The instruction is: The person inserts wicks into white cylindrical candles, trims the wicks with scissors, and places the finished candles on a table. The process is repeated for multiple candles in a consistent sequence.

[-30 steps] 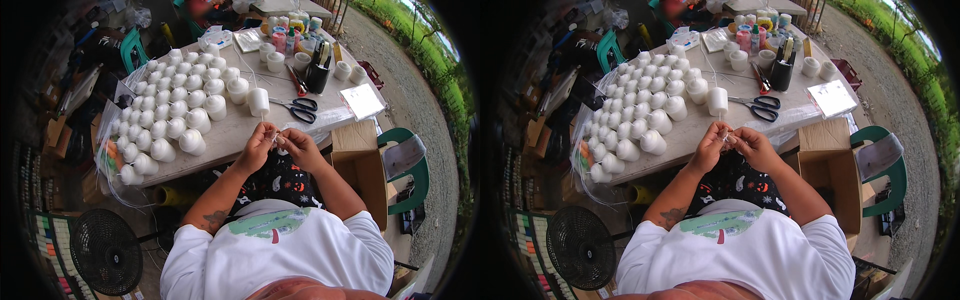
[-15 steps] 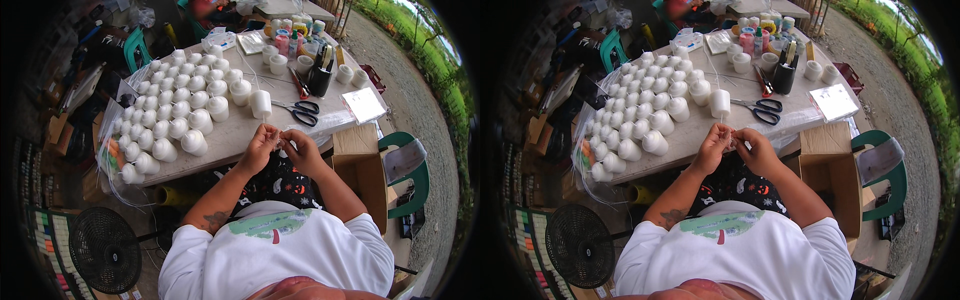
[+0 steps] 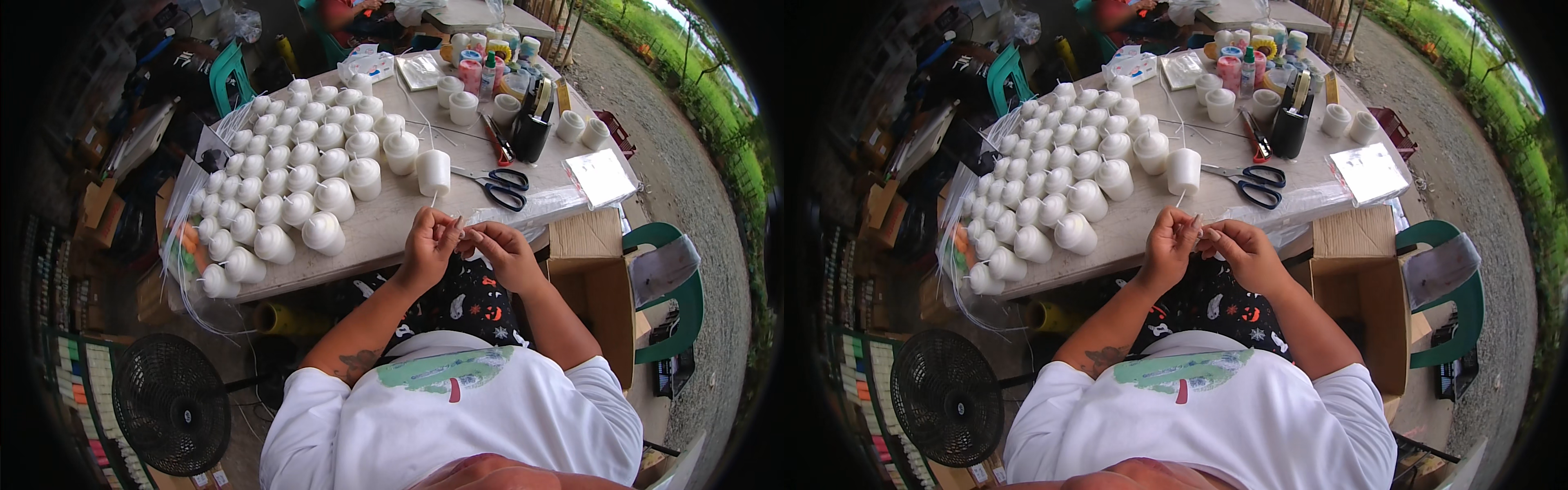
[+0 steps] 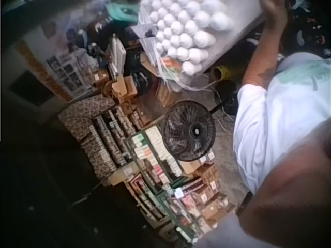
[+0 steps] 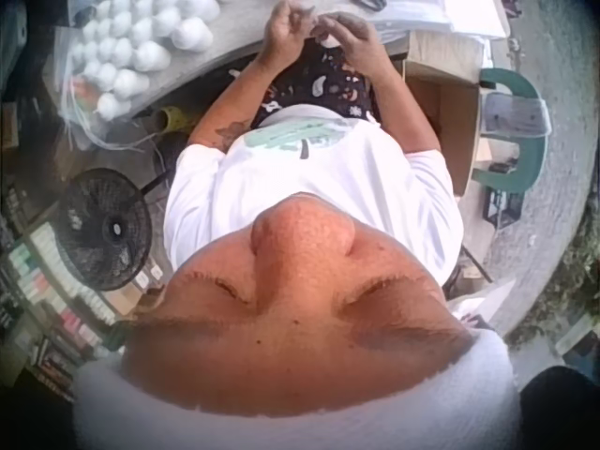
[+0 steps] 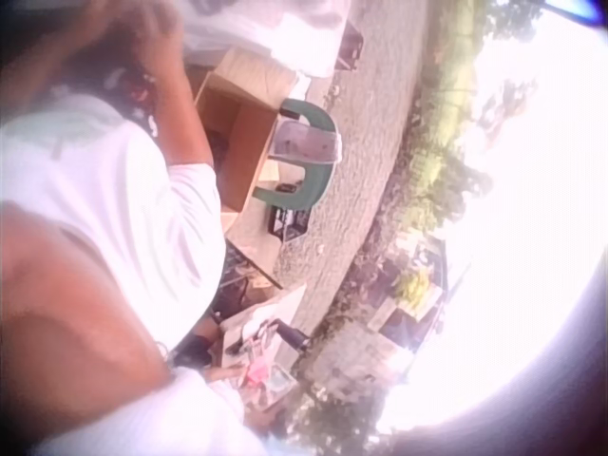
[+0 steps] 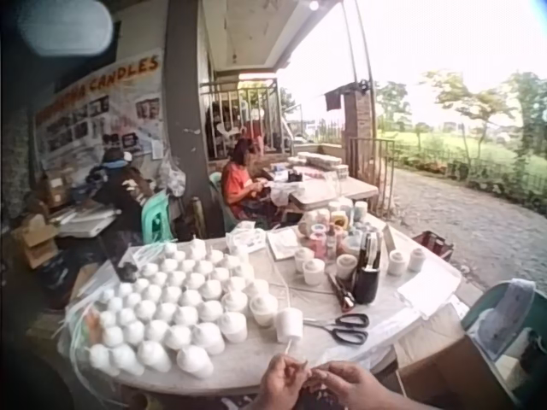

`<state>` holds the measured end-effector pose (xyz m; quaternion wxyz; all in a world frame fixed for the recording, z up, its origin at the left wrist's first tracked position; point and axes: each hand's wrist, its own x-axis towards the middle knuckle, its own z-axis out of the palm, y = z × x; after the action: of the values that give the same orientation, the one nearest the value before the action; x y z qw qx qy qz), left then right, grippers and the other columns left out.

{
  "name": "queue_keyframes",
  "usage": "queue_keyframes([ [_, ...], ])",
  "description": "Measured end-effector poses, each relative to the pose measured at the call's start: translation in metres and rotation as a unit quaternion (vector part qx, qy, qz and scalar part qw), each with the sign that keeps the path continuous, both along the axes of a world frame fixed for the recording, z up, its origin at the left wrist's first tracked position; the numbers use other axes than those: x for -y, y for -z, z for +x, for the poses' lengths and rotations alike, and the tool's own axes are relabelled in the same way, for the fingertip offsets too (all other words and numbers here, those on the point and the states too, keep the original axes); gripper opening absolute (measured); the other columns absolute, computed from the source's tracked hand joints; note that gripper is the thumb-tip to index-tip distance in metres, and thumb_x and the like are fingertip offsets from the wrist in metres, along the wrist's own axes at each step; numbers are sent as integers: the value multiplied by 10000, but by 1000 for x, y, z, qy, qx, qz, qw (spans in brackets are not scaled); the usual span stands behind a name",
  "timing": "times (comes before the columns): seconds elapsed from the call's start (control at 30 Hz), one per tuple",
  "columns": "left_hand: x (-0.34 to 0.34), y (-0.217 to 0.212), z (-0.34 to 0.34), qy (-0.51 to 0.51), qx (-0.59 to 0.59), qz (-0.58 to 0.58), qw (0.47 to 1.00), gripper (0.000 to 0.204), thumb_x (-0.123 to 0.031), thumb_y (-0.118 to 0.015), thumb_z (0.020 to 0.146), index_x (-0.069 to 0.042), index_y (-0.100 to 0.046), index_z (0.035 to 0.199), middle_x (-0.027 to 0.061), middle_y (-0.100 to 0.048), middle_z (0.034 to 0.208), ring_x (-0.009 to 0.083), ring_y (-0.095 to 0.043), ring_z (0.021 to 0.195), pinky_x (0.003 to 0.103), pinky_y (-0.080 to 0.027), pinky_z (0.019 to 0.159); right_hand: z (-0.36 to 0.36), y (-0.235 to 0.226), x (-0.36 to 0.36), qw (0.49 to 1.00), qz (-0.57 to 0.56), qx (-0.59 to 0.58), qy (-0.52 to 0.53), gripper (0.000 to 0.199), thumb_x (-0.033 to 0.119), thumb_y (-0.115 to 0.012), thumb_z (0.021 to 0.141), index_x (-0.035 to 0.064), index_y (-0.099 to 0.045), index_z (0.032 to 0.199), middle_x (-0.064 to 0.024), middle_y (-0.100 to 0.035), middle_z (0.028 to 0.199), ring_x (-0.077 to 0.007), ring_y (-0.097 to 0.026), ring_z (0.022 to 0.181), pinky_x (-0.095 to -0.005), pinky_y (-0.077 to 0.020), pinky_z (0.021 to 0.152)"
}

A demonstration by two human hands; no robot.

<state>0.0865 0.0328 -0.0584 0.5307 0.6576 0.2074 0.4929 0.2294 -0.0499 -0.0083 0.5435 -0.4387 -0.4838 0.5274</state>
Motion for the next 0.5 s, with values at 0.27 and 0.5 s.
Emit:
queue_keyframes([
  [0.27,2,-10,-7,13,-16,-5,1000,154,-156,-640,915,-50,-536,875,1,-445,767,63,-394,628,225,-382,563,9,3,0,999,-1,-27,-47,208,126,-585,948,-35,-619,1075,-65,-670,936,-118,-629,864,-257,-508,808],
  [0.5,2,-6,-6,-7,-33,81,996,156,-123,-599,943,-60,-472,876,-24,-485,744,23,-424,639,189,-391,564,11,6,-5,999,8,-25,-42,142,87,-597,933,-21,-645,1011,-56,-678,876,-113,-635,819,-254,-517,774],
])
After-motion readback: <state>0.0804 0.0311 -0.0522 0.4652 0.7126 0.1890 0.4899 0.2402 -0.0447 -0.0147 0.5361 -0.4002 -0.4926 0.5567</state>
